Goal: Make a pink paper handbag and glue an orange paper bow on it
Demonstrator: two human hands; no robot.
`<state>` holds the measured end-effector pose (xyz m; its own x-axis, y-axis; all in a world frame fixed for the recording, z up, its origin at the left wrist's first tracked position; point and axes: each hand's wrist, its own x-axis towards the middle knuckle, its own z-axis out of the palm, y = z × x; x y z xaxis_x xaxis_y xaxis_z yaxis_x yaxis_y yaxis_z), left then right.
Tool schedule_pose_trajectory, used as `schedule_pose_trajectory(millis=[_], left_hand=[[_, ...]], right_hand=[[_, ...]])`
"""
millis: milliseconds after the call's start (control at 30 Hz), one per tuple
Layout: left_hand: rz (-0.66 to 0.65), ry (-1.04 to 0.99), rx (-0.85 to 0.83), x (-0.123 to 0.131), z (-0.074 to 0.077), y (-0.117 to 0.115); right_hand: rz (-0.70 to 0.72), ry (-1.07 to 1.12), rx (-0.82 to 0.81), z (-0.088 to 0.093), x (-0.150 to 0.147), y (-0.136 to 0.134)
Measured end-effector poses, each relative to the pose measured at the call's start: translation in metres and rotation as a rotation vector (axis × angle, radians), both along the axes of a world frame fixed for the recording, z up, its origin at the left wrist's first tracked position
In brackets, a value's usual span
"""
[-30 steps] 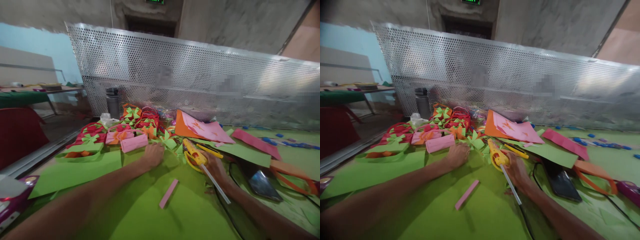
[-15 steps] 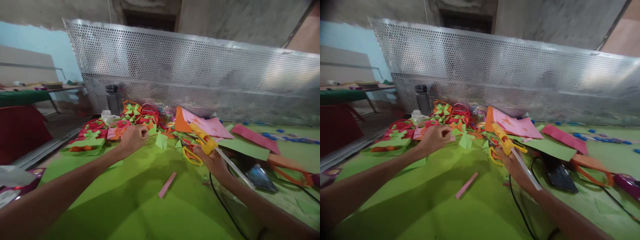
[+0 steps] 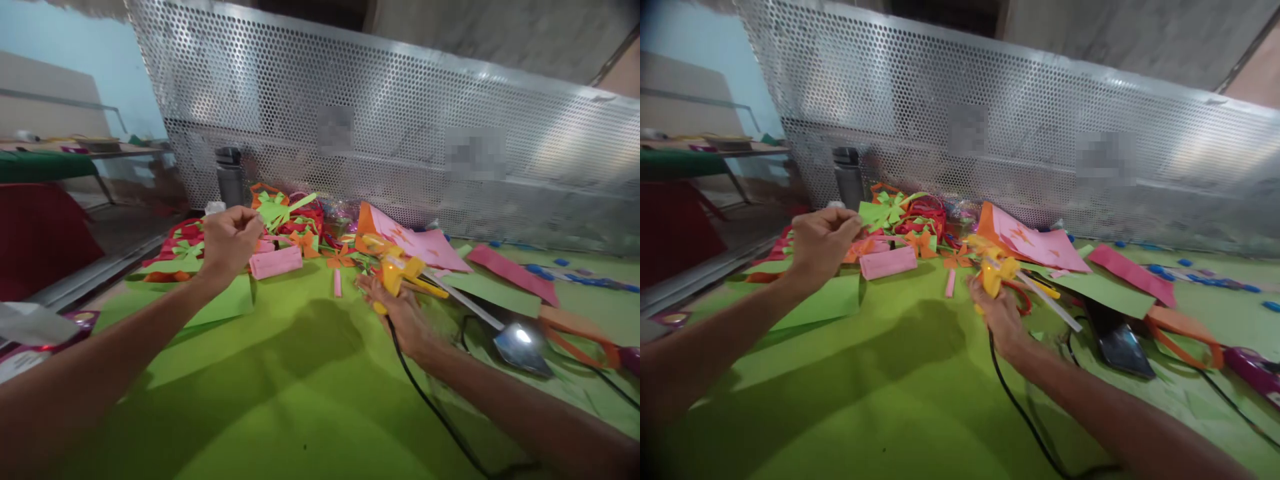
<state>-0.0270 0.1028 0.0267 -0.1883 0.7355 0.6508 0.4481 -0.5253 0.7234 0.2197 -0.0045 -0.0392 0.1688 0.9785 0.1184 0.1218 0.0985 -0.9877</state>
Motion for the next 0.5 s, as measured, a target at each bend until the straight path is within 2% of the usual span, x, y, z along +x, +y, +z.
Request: schedule_pose_trajectory(millis=[67,167,300,400,500], left_hand=[[0.001,-0.062,-0.007,-0.003,0.003,0.003],[-0.015,-0.106,-0.004,-0.004,0.003,0.004],[-0.067,-0.065,-0.012,0.001,-0.001,-0.001],[-0.091,0.024,-0.013,0.007,-0.005,-0.009],[-0.149,0.205,0.105,0.015,-0.015,-0.023]], right_hand=[[0.019,0.105,-0.002,-0.002,0.001,0.007],[0.105,0.211,-0.059,-0.005,-0.008,0.0],[0.167,0.279,-0.228,-0.008,-0.02,-0.002],[0.075,0.222,-0.209,-0.009,-0.014,0.02],[-0.049,0.174,-0.115,-0.008,0.001,0.041]])
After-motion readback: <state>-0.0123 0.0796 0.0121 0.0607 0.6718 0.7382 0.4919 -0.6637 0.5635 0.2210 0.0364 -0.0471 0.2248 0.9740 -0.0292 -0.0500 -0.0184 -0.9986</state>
